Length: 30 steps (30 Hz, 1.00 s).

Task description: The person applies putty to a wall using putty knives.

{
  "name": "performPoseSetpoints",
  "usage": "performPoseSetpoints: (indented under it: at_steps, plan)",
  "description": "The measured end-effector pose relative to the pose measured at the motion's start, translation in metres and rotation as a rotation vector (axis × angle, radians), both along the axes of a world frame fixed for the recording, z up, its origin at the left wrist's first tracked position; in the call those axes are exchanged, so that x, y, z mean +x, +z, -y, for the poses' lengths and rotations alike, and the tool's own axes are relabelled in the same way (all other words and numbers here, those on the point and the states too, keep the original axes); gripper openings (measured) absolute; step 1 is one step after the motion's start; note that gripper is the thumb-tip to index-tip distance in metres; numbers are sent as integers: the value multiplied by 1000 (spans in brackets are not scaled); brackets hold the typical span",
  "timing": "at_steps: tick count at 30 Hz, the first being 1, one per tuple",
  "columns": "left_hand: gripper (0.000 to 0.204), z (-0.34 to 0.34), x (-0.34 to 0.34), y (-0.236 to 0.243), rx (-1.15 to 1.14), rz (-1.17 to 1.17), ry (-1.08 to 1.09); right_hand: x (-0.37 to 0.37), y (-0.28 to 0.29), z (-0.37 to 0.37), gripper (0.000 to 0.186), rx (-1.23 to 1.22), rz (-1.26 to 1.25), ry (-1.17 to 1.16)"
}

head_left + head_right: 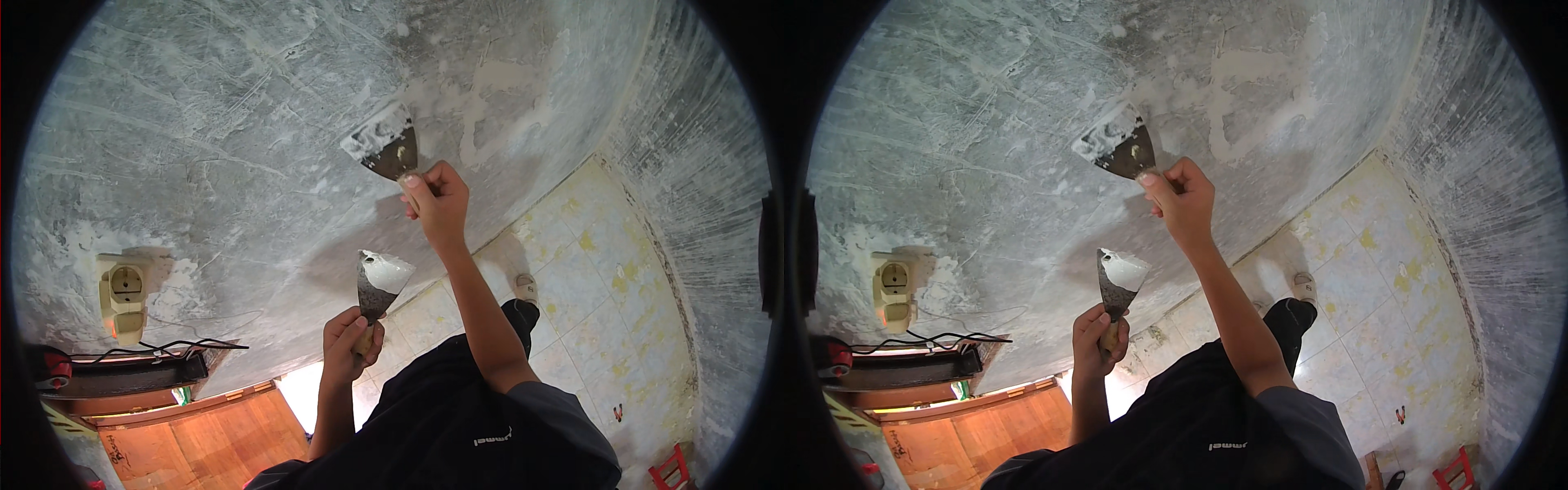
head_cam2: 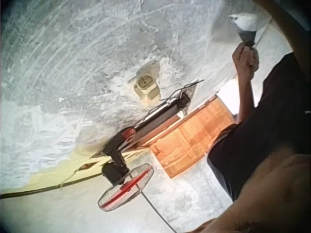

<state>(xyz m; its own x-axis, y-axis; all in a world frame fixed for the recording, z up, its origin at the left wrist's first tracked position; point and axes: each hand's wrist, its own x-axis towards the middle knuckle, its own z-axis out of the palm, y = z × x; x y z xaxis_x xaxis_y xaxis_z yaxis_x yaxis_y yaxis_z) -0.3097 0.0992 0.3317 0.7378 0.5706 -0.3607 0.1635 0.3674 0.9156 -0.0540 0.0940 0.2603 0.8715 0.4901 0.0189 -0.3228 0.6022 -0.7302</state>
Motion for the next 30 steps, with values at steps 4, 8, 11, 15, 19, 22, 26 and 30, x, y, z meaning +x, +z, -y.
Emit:
performPoseSetpoints:
  at_steps: [4, 8, 11, 15, 19, 22, 26, 30]
  plan:
    - [37, 0, 6, 3, -7, 26, -45, 2, -34, -4, 32, 70, -24, 31]
    - [37, -5, 2, 3, -3, 17, -15, -8, -26, 10, 33, -58, -19, 7]
    - [37, -6, 2, 0, 8, -9, 5, -11, -2, 10, 33, -58, 5, -44]
    - [37, -4, 6, 1, -10, 11, -13, -13, -19, 10, 33, -54, -9, 62]
    - [37, -7, 4, 0, -12, 27, -3, -16, -27, 15, 30, -77, 42, -24]
    - [37, -8, 1, -1, -14, 7, 33, -9, 3, 13, 30, -43, 64, -53]
    - [36, -6, 4, 1, -25, 28, 20, -9, -20, 11, 33, -52, 41, 25]
    - [36, -8, 4, 0, -19, 28, 33, -11, -40, 17, 28, -60, 5, 27]
